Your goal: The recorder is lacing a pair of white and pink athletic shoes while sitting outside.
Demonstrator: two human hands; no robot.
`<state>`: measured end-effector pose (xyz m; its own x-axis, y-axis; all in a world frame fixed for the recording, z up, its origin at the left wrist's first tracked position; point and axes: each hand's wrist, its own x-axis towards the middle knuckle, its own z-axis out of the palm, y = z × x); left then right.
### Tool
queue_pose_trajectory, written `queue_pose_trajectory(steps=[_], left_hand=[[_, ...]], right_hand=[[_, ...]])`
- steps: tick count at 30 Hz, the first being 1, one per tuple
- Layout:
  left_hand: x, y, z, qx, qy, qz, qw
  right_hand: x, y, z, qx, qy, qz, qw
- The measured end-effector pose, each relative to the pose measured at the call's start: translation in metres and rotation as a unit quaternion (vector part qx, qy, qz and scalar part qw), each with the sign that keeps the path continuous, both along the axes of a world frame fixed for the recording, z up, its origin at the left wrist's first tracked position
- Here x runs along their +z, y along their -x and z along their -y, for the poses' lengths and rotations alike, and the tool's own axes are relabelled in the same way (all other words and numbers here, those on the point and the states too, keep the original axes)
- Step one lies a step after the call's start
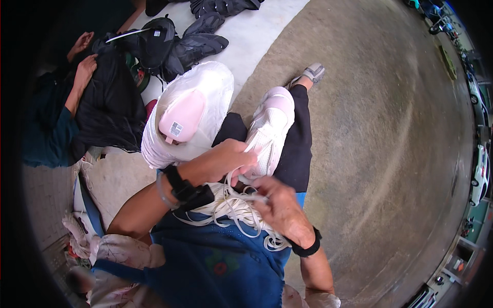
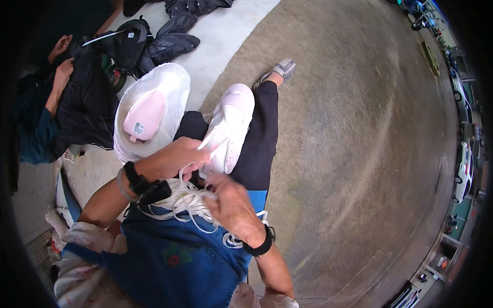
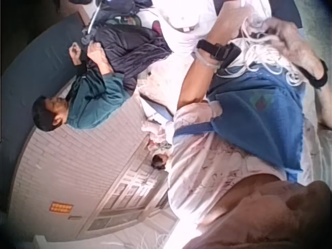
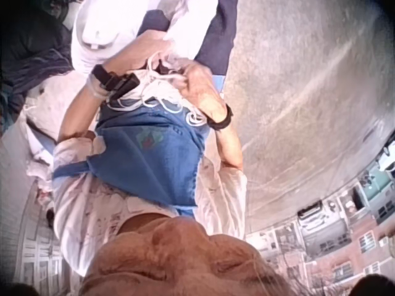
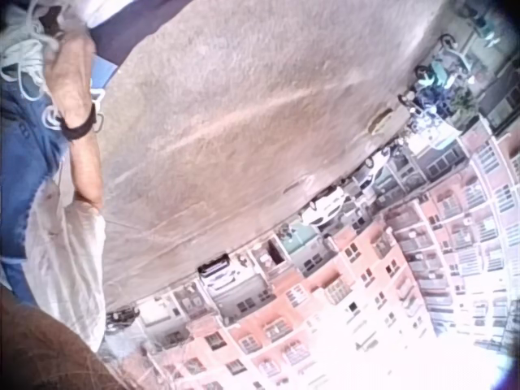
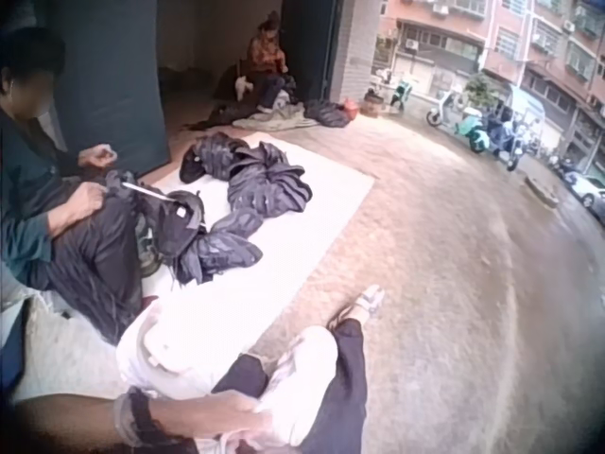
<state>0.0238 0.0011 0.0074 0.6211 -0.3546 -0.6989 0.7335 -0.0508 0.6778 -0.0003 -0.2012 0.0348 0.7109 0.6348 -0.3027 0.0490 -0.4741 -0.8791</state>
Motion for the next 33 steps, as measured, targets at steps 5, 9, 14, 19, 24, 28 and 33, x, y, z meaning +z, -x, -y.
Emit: queue_pose_trajectory(steps=[5, 9, 14, 19, 24, 28, 33], left_hand=[[0.000, 0.020, -0.010, -0.086, -0.140, 0.092, 0.982], [-0.004, 0.018, -0.008, -0.099, -0.152, 0.176, 0.968], [-0.028, 0.005, -0.009, 0.012, -0.161, 0.147, 0.976], [-0.017, 0.008, 0.006, -0.017, -0.269, 0.159, 0.950], [-0.034, 0.011, 0.004, -0.097, -0.393, 0.292, 0.867], [-0.036, 0.000, 0.014, -0.142, -0.422, 0.309, 0.840], [-0.032, -0.004, 0.012, -0.115, -0.423, 0.322, 0.839]], right_hand=[[-0.031, -0.015, -0.014, -0.115, 0.176, 0.194, 0.958], [-0.070, -0.026, -0.020, -0.102, 0.234, 0.250, 0.934], [-0.080, -0.054, -0.008, -0.107, 0.156, 0.294, 0.937], [-0.068, -0.048, -0.009, -0.111, 0.164, 0.290, 0.936], [-0.053, -0.040, -0.008, -0.107, 0.175, 0.256, 0.945], [-0.062, -0.030, -0.001, -0.142, 0.124, 0.242, 0.952], [-0.066, -0.042, -0.008, -0.159, 0.081, 0.238, 0.955]])
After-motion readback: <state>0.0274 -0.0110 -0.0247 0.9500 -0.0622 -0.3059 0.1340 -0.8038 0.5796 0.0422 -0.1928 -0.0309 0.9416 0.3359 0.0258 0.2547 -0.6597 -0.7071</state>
